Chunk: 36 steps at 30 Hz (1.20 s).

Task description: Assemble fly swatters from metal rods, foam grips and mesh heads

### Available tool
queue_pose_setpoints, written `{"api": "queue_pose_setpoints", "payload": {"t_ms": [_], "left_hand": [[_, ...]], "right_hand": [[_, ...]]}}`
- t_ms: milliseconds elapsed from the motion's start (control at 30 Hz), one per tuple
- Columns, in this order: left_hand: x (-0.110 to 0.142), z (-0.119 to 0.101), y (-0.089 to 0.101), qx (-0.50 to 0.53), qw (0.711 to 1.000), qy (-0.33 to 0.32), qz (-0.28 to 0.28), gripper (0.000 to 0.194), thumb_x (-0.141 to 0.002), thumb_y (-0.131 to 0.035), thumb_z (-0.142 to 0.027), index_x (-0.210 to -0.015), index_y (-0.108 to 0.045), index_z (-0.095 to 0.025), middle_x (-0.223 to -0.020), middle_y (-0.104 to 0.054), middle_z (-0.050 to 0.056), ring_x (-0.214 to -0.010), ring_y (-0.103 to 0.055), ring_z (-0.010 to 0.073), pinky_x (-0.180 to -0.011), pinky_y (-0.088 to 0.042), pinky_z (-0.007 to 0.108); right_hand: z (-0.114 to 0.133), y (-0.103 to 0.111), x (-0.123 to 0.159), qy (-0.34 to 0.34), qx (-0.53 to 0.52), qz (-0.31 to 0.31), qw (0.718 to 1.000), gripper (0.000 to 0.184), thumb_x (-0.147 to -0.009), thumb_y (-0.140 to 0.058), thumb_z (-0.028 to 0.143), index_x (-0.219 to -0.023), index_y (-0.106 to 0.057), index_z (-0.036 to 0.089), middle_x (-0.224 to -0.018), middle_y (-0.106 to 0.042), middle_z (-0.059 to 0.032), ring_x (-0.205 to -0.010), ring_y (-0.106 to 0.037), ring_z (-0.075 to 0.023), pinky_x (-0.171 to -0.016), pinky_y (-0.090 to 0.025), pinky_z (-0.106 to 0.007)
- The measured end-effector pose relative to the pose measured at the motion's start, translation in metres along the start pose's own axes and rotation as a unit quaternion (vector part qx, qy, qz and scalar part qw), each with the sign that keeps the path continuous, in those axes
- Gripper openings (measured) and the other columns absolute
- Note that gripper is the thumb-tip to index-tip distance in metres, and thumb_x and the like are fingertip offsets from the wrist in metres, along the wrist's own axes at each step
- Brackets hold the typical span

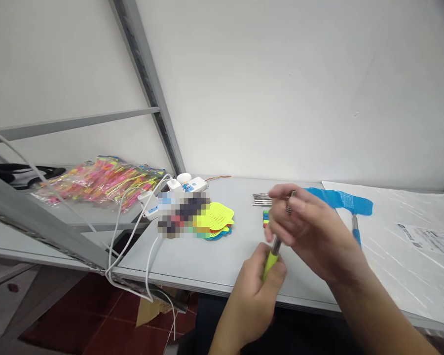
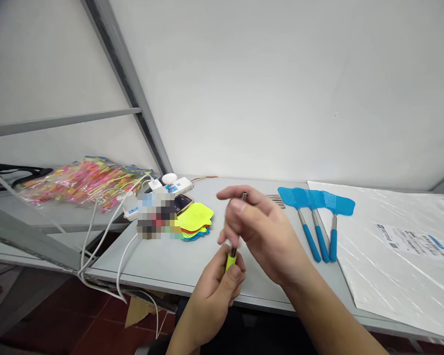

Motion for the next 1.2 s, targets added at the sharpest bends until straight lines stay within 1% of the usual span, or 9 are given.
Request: {"api": "queue_pose_setpoints", "payload": {"t_ms": [100, 267, 400, 533, 633, 933, 1067, 1133, 1200], "left_hand": [[0.001, 0.009, 0.000, 0.104, 0.993, 0.013, 0.046, 0.035, -0.095, -0.047, -0.053, -0.091, -0.053, -0.019, -0.062, -0.039, -0.006, -0.050, -0.032, 0.0066, -0.045, -0.022, 0.020], [-0.005, 0.021, 0.013, 0.162, 0.985, -0.003, 0.054, 0.039, -0.093, -0.050, -0.055, -0.091, -0.058, -0.016, -0.054, -0.043, -0.006, -0.040, -0.029, 0.0039, -0.041, -0.023, 0.018], [-0.008, 0.025, 0.029, 0.191, 0.980, 0.036, -0.032, 0.040, -0.093, -0.051, -0.055, -0.083, -0.056, -0.016, -0.050, -0.037, -0.009, -0.038, -0.017, 0.0024, -0.036, -0.014, 0.016], [-0.003, 0.021, 0.038, 0.159, 0.975, 0.049, -0.148, 0.039, -0.087, -0.061, -0.053, -0.074, -0.048, -0.019, -0.047, -0.037, -0.009, -0.039, -0.023, 0.0036, -0.036, -0.016, 0.016], [0.005, 0.016, 0.037, 0.156, 0.970, 0.053, -0.180, 0.040, -0.086, -0.061, -0.054, -0.071, -0.047, -0.019, -0.045, -0.036, -0.009, -0.039, -0.023, 0.0038, -0.037, -0.018, 0.016], [0.020, -0.002, 0.043, 0.138, 0.960, 0.036, -0.241, 0.045, -0.085, -0.059, -0.059, -0.068, -0.047, -0.019, -0.044, -0.029, -0.009, -0.041, -0.021, 0.0050, -0.040, -0.016, 0.018], [0.020, -0.004, 0.052, 0.058, 0.977, 0.005, -0.204, 0.040, -0.091, -0.051, -0.056, -0.076, -0.052, -0.019, -0.054, -0.032, -0.007, -0.049, -0.026, 0.0076, -0.045, -0.023, 0.019], [0.021, -0.006, 0.058, -0.029, 0.987, 0.000, -0.156, 0.034, -0.092, -0.053, -0.051, -0.083, -0.057, -0.018, -0.062, -0.040, -0.004, -0.056, -0.034, 0.0093, -0.051, -0.031, 0.019], [0.024, -0.006, 0.067, -0.082, 0.987, 0.002, -0.141, 0.030, -0.091, -0.056, -0.048, -0.086, -0.059, -0.018, -0.069, -0.047, -0.002, -0.062, -0.040, 0.0109, -0.055, -0.036, 0.020]], "right_hand": [[0.004, -0.008, -0.004, -0.028, -0.075, -0.014, 0.997, 0.035, -0.091, -0.055, 0.039, -0.062, -0.056, 0.019, -0.049, -0.020, 0.0097, -0.039, -0.017, -0.0045, -0.036, -0.027, -0.017], [-0.003, -0.008, -0.008, 0.016, -0.124, -0.038, 0.991, 0.052, -0.095, -0.044, 0.047, -0.051, -0.043, 0.019, -0.043, -0.017, 0.0087, -0.035, -0.012, -0.0056, -0.033, -0.016, -0.019], [-0.016, 0.001, -0.012, 0.056, -0.153, -0.052, 0.985, 0.056, -0.095, -0.040, 0.053, -0.050, -0.041, 0.020, -0.042, -0.015, 0.0082, -0.035, -0.011, -0.0063, -0.034, -0.014, -0.021], [-0.034, -0.001, -0.015, 0.049, -0.193, -0.073, 0.977, 0.059, -0.096, -0.037, 0.057, -0.049, -0.036, 0.020, -0.042, -0.014, 0.0085, -0.035, -0.009, -0.0061, -0.034, -0.013, -0.022], [-0.045, -0.012, -0.013, 0.035, -0.208, -0.090, 0.973, 0.060, -0.093, -0.042, 0.060, -0.048, -0.035, 0.020, -0.042, -0.014, 0.0092, -0.035, -0.008, -0.0057, -0.033, -0.011, -0.021], [-0.051, -0.041, -0.007, 0.032, -0.220, -0.069, 0.972, 0.058, -0.088, -0.056, 0.056, -0.048, -0.034, 0.019, -0.041, -0.018, 0.0097, -0.034, -0.012, -0.0046, -0.034, -0.015, -0.020], [-0.060, -0.039, -0.014, 0.015, -0.183, -0.081, 0.980, 0.052, -0.088, -0.058, 0.053, -0.054, -0.038, 0.019, -0.045, -0.023, 0.0103, -0.038, -0.017, -0.0048, -0.041, -0.027, -0.021], [-0.066, -0.038, -0.016, -0.014, -0.130, -0.064, 0.989, 0.042, -0.089, -0.058, 0.052, -0.064, -0.047, 0.020, -0.051, -0.031, 0.0091, -0.042, -0.028, -0.0062, -0.048, -0.035, -0.022], [-0.068, -0.036, -0.016, -0.015, -0.018, -0.038, 0.999, 0.029, -0.092, -0.052, 0.051, -0.090, -0.058, 0.023, -0.067, -0.050, 0.0040, -0.060, -0.051, -0.0109, -0.061, -0.045, -0.025]]}}
Point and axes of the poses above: each hand's wrist, its own x-axis away from the middle knuckle, its own y-axis out of the back of the hand, z = x × y, the point moved 5 cm from there along -x, towards the middle knuckle
